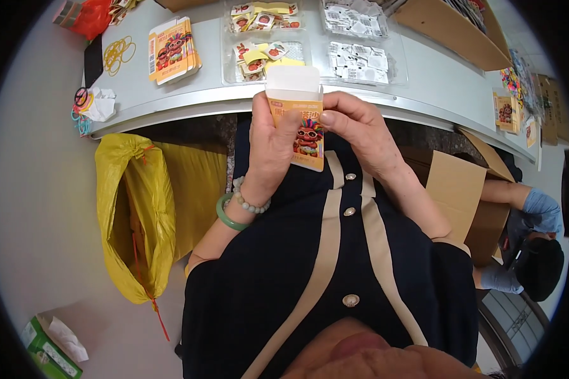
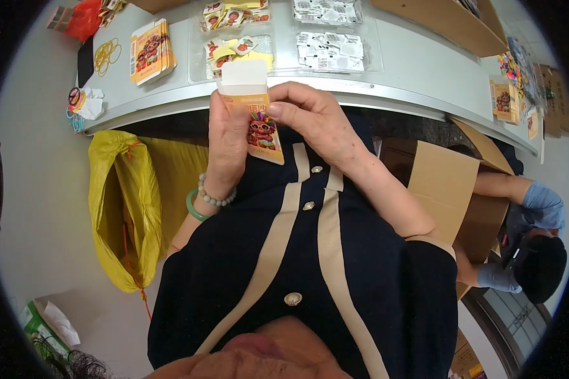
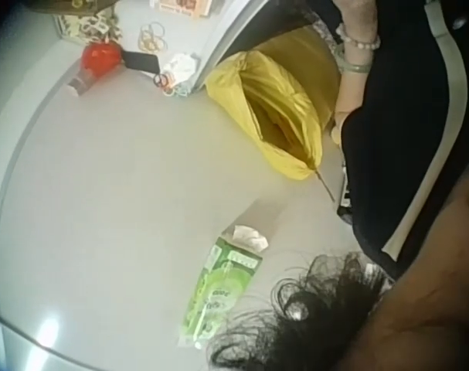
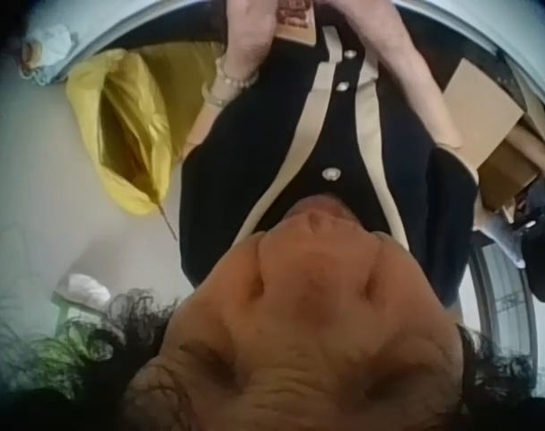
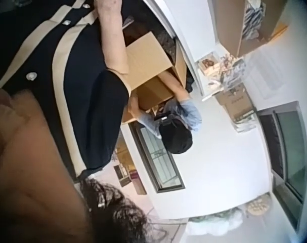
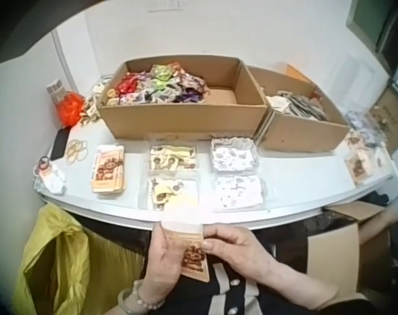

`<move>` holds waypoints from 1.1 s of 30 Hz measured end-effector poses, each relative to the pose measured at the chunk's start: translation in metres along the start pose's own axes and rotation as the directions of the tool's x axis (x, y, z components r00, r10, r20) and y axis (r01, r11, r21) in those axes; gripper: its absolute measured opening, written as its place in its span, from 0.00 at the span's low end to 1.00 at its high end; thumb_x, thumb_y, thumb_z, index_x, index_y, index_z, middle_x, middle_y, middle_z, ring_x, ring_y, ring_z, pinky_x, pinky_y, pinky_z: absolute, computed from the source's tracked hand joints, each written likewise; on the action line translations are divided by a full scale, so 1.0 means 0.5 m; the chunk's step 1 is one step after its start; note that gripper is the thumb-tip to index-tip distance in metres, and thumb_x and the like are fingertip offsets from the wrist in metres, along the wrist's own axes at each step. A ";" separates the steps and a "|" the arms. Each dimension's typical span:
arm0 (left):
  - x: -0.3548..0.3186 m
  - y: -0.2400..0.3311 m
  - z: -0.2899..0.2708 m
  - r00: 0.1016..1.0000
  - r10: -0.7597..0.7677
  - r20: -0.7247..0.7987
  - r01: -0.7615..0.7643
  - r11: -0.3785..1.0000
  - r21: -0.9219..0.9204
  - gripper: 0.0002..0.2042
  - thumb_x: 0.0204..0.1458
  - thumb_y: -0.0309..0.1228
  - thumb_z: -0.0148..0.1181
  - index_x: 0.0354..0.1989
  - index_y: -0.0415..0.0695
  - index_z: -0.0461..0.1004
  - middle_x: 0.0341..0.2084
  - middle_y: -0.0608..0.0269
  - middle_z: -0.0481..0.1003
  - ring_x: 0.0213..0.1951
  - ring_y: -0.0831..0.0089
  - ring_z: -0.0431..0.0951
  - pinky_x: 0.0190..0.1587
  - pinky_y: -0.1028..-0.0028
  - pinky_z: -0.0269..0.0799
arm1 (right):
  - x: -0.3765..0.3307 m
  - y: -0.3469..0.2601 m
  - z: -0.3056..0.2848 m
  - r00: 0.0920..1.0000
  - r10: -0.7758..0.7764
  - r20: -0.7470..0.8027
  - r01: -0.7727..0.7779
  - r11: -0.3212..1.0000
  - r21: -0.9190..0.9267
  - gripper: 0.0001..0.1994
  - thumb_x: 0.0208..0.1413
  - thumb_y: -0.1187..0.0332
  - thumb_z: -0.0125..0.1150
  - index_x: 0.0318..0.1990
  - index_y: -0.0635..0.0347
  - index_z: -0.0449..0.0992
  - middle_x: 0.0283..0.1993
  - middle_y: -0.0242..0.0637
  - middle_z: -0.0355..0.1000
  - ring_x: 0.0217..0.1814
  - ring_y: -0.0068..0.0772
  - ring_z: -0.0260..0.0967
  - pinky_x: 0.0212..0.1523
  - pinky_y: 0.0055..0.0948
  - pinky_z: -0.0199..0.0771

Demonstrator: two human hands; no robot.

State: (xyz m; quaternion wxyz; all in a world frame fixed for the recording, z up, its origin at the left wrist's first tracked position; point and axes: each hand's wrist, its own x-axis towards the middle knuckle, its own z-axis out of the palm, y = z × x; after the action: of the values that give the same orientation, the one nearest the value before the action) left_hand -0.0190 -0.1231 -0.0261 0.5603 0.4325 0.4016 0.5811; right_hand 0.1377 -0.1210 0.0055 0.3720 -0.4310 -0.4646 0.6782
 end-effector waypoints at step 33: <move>0.043 -0.015 -0.014 0.749 -0.020 0.662 -0.374 0.812 0.447 0.07 0.54 0.19 0.52 0.41 0.38 0.68 0.36 0.68 0.70 0.36 0.81 0.68 0.40 0.82 0.64 | -0.035 0.025 -0.098 0.989 0.068 -0.130 -0.082 0.991 -0.108 0.03 0.51 0.76 0.59 0.32 0.67 0.75 0.31 0.30 0.70 0.35 0.19 0.66 0.39 0.18 0.66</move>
State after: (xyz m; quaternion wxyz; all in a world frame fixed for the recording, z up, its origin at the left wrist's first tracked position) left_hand -0.0236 -0.1011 -0.0341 0.4514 0.7845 0.2919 0.3092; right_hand 0.1879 -0.1252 -0.0120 0.3499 -0.5103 -0.4612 0.6360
